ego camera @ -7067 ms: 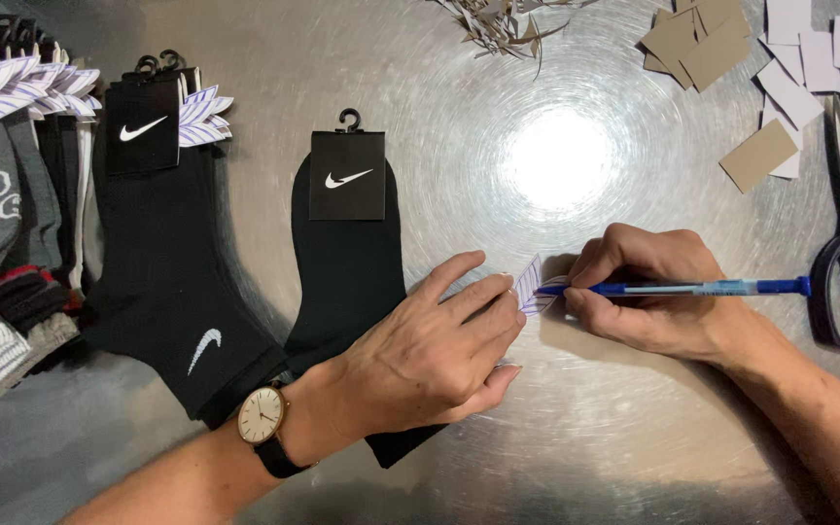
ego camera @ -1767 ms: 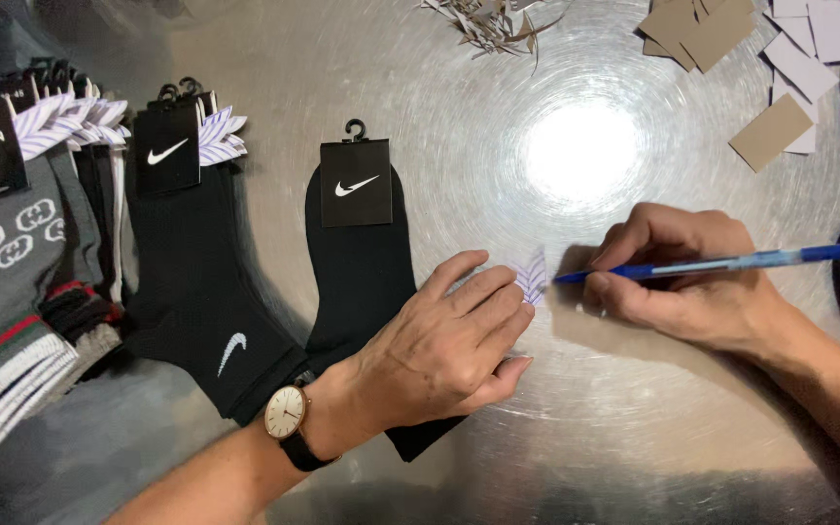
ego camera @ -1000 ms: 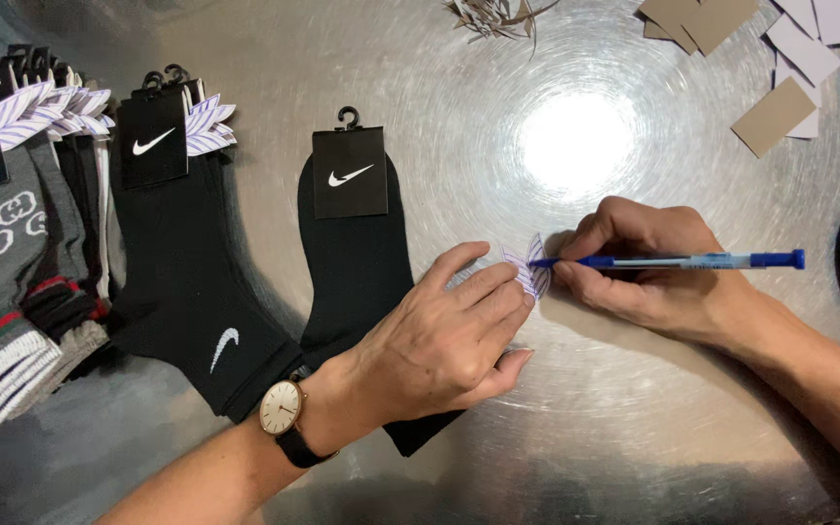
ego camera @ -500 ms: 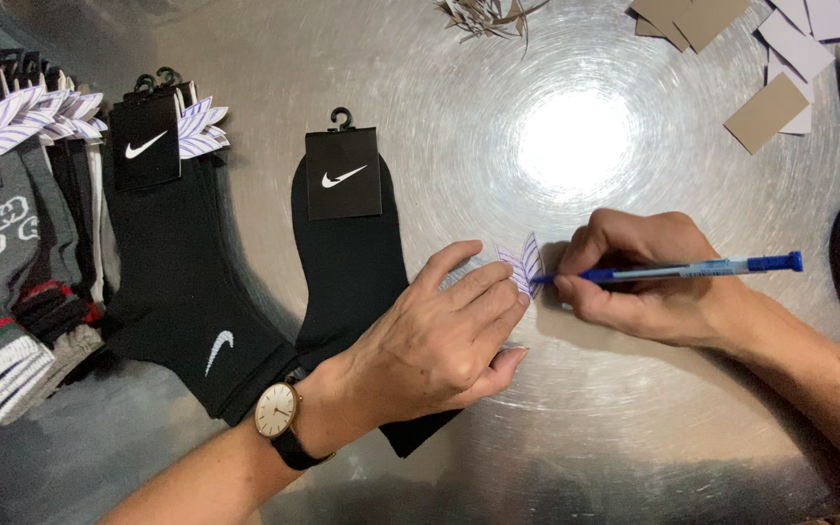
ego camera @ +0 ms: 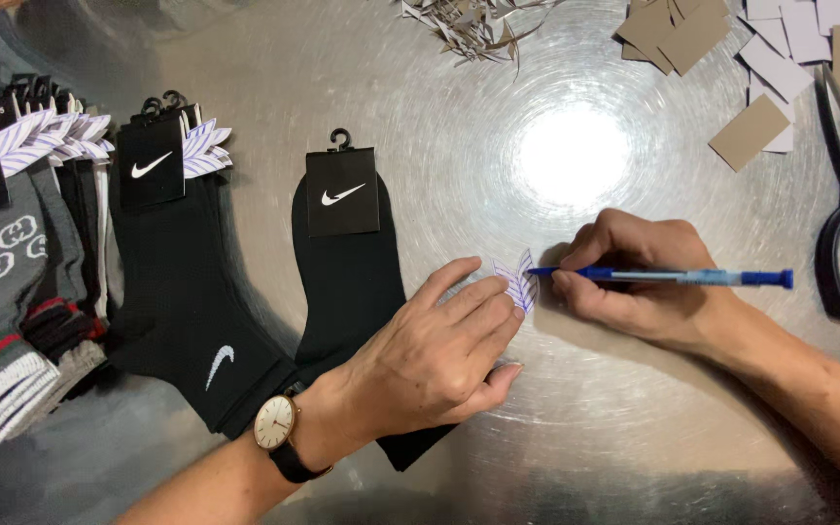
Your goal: The person draws a leaf-like pattern on small pieces of paper using a blue pen, then cuts them out with scissors. The finished paper cutouts are attached to the tags of black socks. The process is repeated for multiple items.
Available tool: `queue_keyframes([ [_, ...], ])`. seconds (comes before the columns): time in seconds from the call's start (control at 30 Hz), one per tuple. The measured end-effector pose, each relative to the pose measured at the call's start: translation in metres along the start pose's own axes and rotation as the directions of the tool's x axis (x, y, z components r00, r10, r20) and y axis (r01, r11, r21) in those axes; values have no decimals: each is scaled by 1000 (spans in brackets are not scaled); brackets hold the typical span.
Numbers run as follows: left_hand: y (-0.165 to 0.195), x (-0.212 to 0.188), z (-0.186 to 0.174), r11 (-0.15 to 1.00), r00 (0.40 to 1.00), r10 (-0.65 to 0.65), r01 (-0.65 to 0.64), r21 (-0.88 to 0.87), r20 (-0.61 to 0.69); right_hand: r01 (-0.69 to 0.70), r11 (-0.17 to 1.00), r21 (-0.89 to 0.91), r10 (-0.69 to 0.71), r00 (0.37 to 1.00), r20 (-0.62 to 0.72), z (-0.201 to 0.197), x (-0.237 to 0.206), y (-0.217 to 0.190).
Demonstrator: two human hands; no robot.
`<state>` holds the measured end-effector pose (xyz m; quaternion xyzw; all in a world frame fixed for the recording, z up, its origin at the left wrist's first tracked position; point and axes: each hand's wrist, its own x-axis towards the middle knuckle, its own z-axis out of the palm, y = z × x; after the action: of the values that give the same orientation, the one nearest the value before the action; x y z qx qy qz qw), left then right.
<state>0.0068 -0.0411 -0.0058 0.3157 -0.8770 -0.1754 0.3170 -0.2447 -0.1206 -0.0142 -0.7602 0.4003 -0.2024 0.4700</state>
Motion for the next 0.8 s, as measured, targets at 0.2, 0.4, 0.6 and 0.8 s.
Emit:
queue_keyframes([
  [0.2, 2, -1, -2, 1000, 1000, -28, 28, -8, 3, -61, 997, -44, 63, 997, 44, 1, 1, -4],
  [0.4, 0, -1, 2, 999, 999, -33, 34, -22, 9, 104, 994, -20, -104, 994, 22, 3, 2, -1],
  [0.6, -1, -2, 2, 1000, 1000, -25, 25, -7, -3, 37, 999, -13, -38, 999, -20, 3, 0, -2],
  [0.8, 0, -1, 1, 1000, 1000, -26, 26, -11, -8, 72, 997, -23, -72, 997, 5, 3, 1, -6],
])
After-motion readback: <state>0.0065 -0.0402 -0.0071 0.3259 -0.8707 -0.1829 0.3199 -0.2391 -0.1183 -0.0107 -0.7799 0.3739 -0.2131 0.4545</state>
